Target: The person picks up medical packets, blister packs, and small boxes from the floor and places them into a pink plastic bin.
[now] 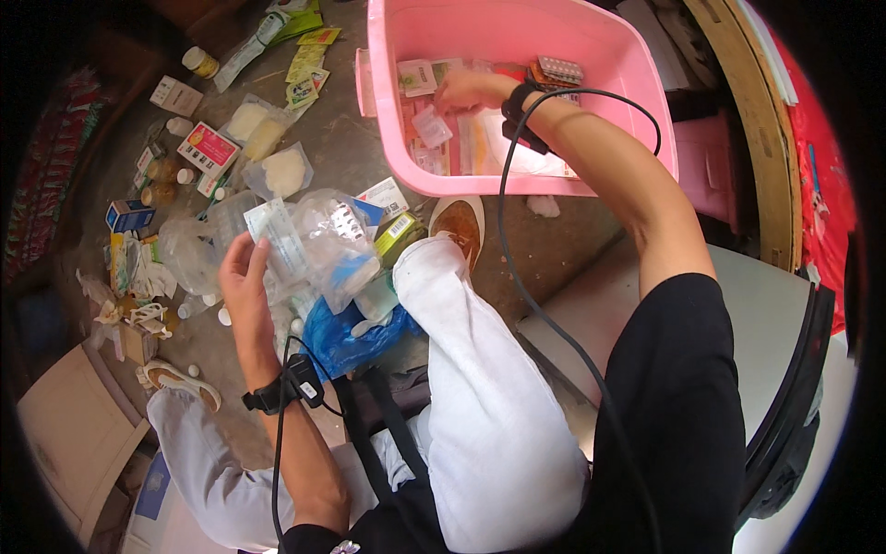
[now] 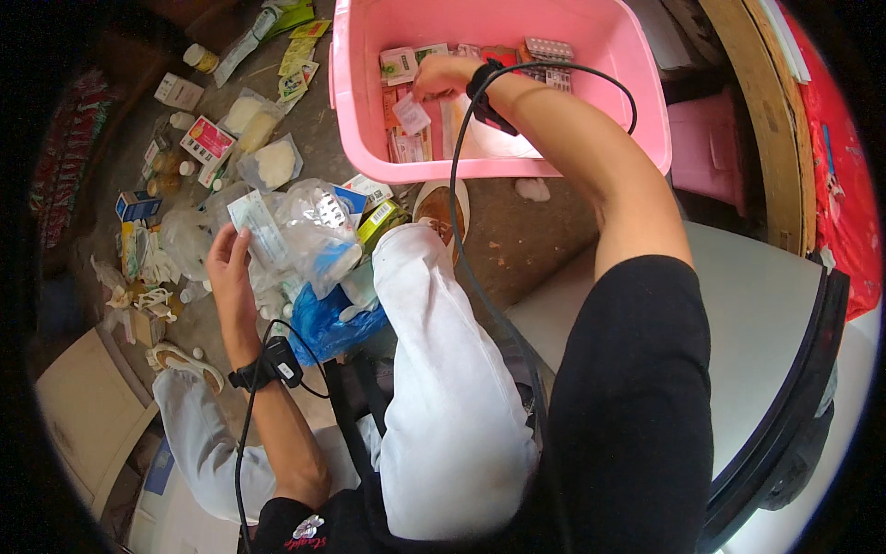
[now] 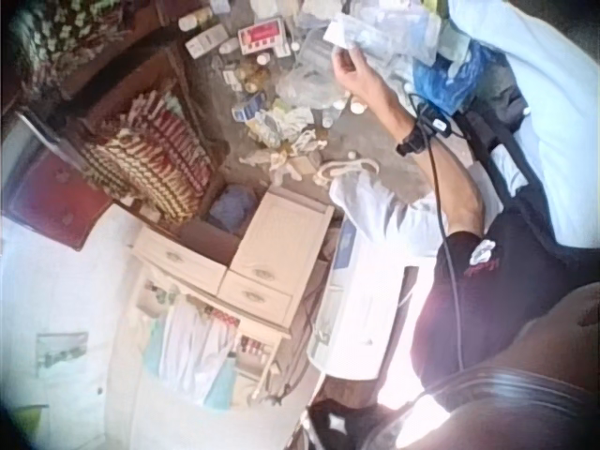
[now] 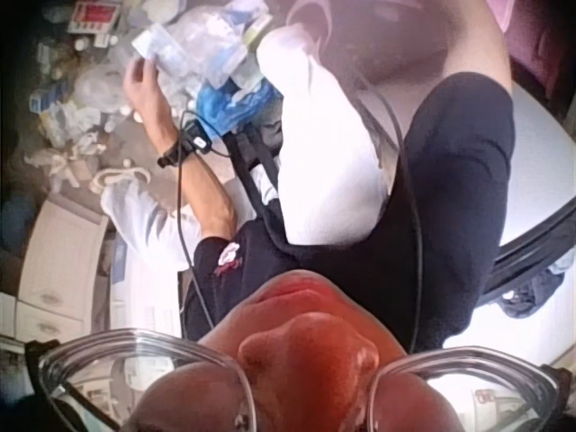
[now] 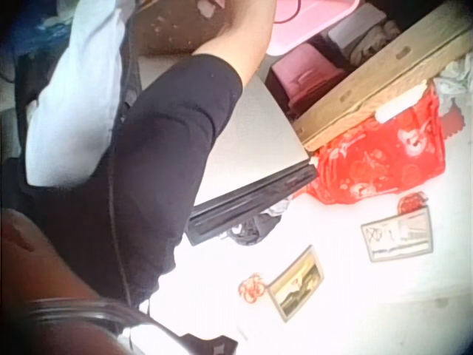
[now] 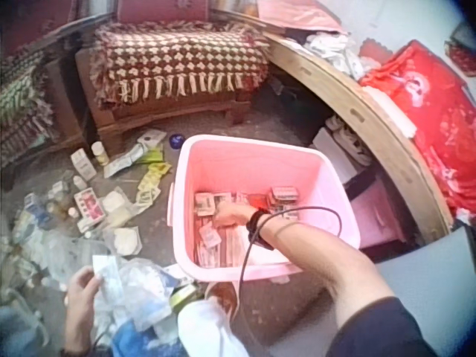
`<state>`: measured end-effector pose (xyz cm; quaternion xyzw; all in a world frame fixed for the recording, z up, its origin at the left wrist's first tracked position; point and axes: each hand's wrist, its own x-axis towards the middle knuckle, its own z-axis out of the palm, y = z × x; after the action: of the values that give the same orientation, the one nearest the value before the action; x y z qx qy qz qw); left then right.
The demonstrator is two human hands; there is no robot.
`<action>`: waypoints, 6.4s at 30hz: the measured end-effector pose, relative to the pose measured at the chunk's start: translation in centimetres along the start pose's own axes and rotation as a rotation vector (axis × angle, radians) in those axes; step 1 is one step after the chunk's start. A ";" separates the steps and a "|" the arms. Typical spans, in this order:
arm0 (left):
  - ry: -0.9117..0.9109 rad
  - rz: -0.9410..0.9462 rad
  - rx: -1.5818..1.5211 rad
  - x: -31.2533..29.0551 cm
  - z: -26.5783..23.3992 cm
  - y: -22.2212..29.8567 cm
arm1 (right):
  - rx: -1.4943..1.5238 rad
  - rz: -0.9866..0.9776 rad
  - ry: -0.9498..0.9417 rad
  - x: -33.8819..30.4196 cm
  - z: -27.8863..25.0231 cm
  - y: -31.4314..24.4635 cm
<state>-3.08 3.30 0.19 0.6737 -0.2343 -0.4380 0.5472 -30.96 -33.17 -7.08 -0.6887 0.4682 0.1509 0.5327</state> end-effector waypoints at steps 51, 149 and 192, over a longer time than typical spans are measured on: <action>-0.062 0.126 -0.109 -0.9 8.6 4.9 | 0.087 0.026 0.383 -2.3 -6.0 2.2; -0.503 0.268 0.138 1.6 -2.6 9.6 | 0.287 -0.683 0.382 -18.3 15.5 -22.4; -0.483 0.022 0.227 1.2 3.9 5.3 | 0.059 -0.020 0.124 -5.5 1.1 2.2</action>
<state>-4.95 -1.28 4.77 0.6041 -0.4128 -0.5511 0.4012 -35.21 -29.58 -4.90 -0.6855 0.4976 0.0887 0.5240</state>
